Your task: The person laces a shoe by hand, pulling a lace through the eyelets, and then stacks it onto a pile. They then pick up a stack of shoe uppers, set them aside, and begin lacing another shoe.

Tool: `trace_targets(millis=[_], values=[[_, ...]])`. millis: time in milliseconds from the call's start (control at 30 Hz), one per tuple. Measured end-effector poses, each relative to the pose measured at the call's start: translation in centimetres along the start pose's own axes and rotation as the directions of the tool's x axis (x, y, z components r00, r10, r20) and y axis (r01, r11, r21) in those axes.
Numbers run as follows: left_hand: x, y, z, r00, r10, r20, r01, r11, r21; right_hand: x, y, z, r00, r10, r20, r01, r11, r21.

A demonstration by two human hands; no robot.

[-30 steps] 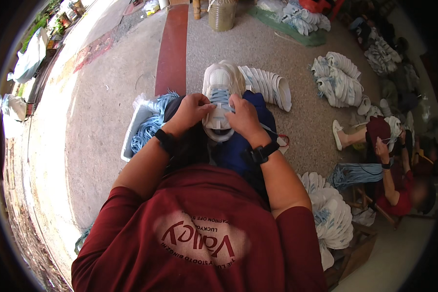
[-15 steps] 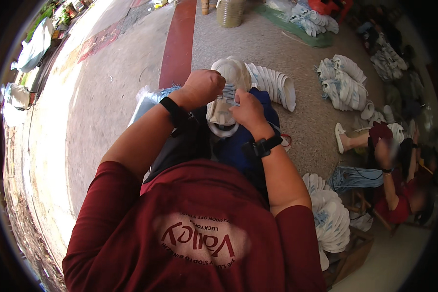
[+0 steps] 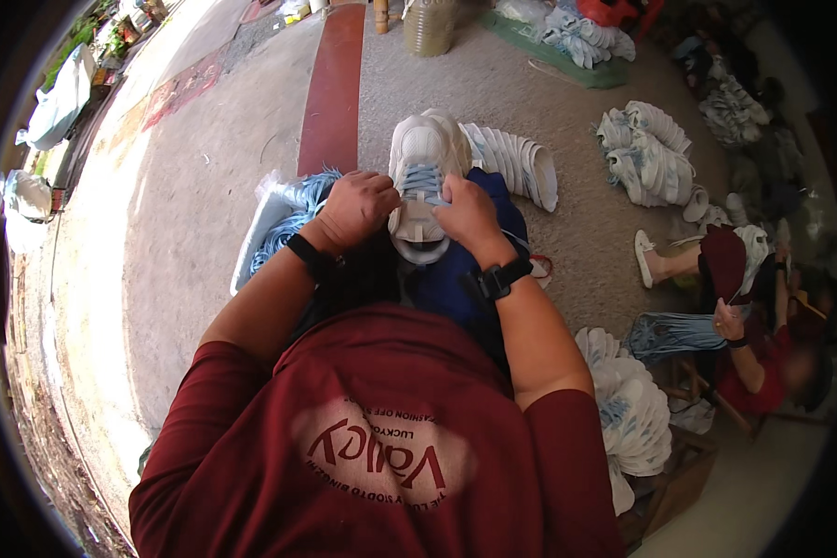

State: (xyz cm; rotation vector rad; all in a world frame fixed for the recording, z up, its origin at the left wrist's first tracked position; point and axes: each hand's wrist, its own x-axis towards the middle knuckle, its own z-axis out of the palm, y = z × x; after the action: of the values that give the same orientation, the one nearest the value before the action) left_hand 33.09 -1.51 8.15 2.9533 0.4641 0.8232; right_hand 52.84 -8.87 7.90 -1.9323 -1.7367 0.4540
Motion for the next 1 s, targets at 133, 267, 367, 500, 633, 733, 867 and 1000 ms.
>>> trace_targets(millis=[133, 267, 367, 500, 633, 733, 867, 1000], values=[[0.0, 0.3, 0.7, 1.000, -0.016, -0.012, 0.015, 0.997, -0.073, -0.1, -0.2, -0.3, 0.991, 0.132, 0.010, -0.132, 0.991, 0.003], [0.0, 0.4, 0.5, 0.996, -0.065, 0.056, 0.068, 0.997, -0.047, -0.1, -0.4, -0.7, 0.994, 0.110, 0.023, -0.109, 0.993, -0.042], [0.8, -0.5, 0.1, 0.996, -0.091, 0.028, 0.090, 0.995, 0.035, -0.3, -0.6, -0.8, 0.962, -0.250, -0.110, 0.201, 0.921, -0.333], [1.5, -0.9, 0.1, 0.998, -0.064, -0.022, 0.065, 0.997, 0.041, 0.7, 0.4, -2.7, 0.832, -0.554, 0.014, 0.474, 0.698, -0.536], [1.1, -0.8, 0.8, 0.996, -0.091, -0.026, 0.091, 0.996, 0.004, -0.1, 1.1, -2.8, 0.740, -0.669, 0.069, 0.604, 0.615, -0.506], [0.8, 1.1, 1.4, 0.974, -0.226, 0.015, 0.223, 0.945, -0.239, -0.9, 1.4, -2.4, 0.680, -0.725, 0.112, 0.682, 0.569, -0.459], [1.0, 1.6, 2.1, 0.952, -0.303, 0.043, 0.305, 0.928, -0.214, -0.8, 1.0, -2.3, 0.699, -0.710, 0.090, 0.648, 0.574, -0.500], [1.7, 0.9, 2.0, 0.957, -0.273, 0.104, 0.284, 0.952, -0.113, -0.9, 1.3, -2.1, 0.770, -0.631, 0.095, 0.594, 0.654, -0.468]])
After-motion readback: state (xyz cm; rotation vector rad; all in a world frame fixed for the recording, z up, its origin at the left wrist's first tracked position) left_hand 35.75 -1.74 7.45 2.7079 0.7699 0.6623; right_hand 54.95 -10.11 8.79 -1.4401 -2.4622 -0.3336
